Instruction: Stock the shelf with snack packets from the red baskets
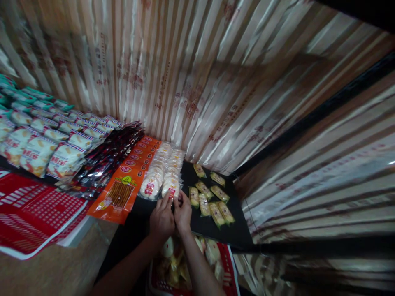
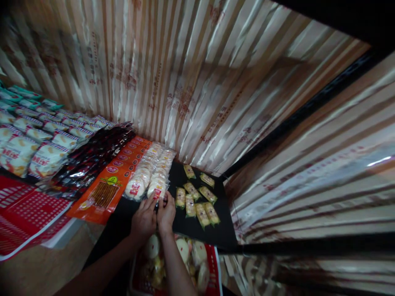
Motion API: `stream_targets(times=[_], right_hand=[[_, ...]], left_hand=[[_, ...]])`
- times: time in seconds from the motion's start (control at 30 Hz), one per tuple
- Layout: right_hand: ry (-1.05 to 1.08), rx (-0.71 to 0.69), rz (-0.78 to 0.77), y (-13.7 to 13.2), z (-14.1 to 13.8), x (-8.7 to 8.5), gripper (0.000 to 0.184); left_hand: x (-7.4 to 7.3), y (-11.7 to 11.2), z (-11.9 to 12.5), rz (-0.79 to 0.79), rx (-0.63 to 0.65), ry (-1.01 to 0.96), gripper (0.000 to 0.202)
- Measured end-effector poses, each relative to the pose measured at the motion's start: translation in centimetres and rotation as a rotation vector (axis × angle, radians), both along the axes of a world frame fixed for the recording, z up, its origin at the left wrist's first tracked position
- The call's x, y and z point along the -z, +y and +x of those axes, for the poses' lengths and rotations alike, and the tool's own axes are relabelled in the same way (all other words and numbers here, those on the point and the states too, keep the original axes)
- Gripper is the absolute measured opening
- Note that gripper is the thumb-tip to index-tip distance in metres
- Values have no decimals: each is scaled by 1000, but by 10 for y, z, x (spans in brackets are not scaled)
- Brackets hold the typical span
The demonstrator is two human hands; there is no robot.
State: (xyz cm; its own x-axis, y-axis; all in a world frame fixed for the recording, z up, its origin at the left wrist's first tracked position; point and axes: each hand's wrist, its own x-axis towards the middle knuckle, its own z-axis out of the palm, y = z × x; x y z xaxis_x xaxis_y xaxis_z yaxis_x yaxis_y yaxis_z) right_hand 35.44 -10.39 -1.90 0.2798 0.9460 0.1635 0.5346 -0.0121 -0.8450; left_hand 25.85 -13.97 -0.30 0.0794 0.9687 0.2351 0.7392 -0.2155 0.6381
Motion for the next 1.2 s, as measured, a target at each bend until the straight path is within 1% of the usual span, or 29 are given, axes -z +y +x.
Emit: stream_targets(times=[0.07, 0.13, 0.2, 0.23, 0.3, 0.37, 0.4, 0.43, 0.5, 0.53, 0.6, 0.7, 0.77, 0.83, 0.9, 1.07, 1.13, 1.2], right_hand=[[-3, -25, 27, -7, -1, -2, 46], [-22, -31, 66, -22, -1, -3, 46], [-52, -38, 111, -44, 2, -2, 42], [-63, -49, 126, -58, 5, 1, 40], [-81, -85, 131, -89, 16, 9, 35], [-116, -119, 94, -119, 33, 23, 32], [-138, -144, 79, -132, 43, 31, 31], [-172, -170, 39, -143, 53, 39, 31], [-257, -167, -51, -157, 74, 55, 31], [-304, -145, -94, -161, 84, 62, 32], [-404, -86, -169, -164, 101, 74, 34], [-512, -32, -283, -161, 118, 85, 39], [-500, -58, -324, -158, 124, 89, 41], [-417, -115, -303, -156, 128, 91, 41], [-297, -125, -270, -154, 132, 92, 42], [7, -3, -323, -152, 139, 95, 47], [150, 15, -351, -150, 140, 93, 47], [260, 25, -373, -149, 140, 89, 43]], left_hand=[[4, -2, 1, 30, -12, 9, 50], [8, -9, 1, 67, -33, 0, 47], [12, -22, 2, 109, -48, -31, 41], [14, -30, 3, 123, -35, -47, 37], [20, -51, 6, 118, 55, -72, 32], [28, -72, 13, 55, 187, -83, 30], [33, -82, 17, -2, 233, -79, 29], [38, -91, 22, -80, 248, -65, 30], [47, -105, 32, -261, 227, -19, 33], [51, -109, 37, -336, 221, 0, 35], [54, -115, 48, -407, 251, 8, 41], [54, -116, 65, -428, 286, 0, 48], [53, -114, 76, -454, 294, 36, 52], [55, -111, 86, -470, 316, 89, 57], [60, -108, 94, -481, 334, 134, 59], [76, -107, 104, -490, 297, 201, 56], [78, -109, 104, -465, 269, 183, 53], [77, -110, 103, -438, 248, 155, 50]])
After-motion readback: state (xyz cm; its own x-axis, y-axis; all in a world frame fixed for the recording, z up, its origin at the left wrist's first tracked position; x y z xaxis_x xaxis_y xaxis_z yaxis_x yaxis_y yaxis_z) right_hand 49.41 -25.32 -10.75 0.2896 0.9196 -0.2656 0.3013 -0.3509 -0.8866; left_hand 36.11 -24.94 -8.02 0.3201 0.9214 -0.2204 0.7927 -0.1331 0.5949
